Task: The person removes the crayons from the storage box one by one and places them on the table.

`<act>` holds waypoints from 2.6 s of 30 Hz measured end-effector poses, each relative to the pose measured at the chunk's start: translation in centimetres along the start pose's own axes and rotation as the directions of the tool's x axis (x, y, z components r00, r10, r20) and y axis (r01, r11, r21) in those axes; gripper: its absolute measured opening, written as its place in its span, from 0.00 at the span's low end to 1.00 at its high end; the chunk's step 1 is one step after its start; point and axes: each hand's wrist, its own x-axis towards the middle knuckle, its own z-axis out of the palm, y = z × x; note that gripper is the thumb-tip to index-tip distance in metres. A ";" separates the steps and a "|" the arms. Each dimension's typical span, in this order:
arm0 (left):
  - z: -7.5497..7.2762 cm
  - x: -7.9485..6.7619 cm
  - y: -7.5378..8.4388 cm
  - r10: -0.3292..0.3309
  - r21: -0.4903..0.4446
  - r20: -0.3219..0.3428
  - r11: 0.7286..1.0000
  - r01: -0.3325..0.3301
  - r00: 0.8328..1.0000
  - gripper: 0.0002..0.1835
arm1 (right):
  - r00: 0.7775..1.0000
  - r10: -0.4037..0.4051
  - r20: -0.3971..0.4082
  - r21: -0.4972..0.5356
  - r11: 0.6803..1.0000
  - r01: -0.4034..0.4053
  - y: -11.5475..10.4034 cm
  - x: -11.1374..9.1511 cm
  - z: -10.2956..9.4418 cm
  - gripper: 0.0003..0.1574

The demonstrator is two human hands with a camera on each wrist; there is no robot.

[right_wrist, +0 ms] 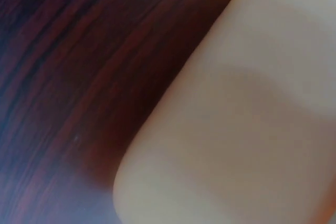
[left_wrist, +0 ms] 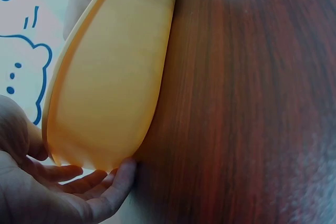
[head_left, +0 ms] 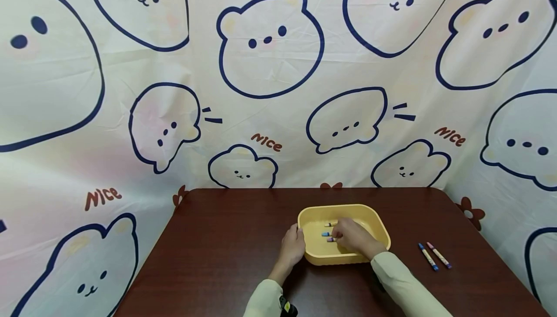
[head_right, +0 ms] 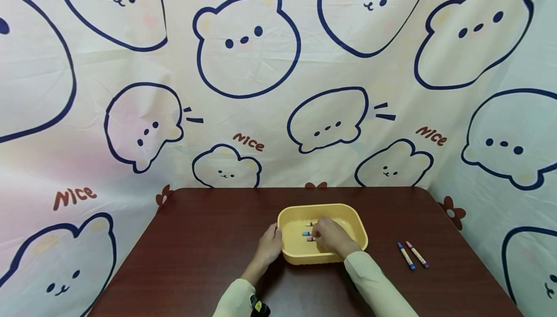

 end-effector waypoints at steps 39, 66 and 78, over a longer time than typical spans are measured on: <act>-0.2 0.6 -0.4 0.023 -0.008 0.031 1.000 -0.022 0.999 0.24 | 0.961 0.277 0.005 0.116 0.954 -0.275 -0.5 -0.3 -0.4 0.11; 0.0 0.7 -0.1 0.027 0.015 -0.013 1.000 -0.027 1.000 0.23 | 0.790 0.608 -0.079 0.288 0.773 -0.566 1.0 -3.1 -8.1 0.11; 0.6 0.9 0.0 0.006 0.007 0.012 1.000 -0.006 1.000 0.24 | 0.650 0.746 -0.144 0.380 0.648 -0.660 4.2 -9.3 -13.3 0.20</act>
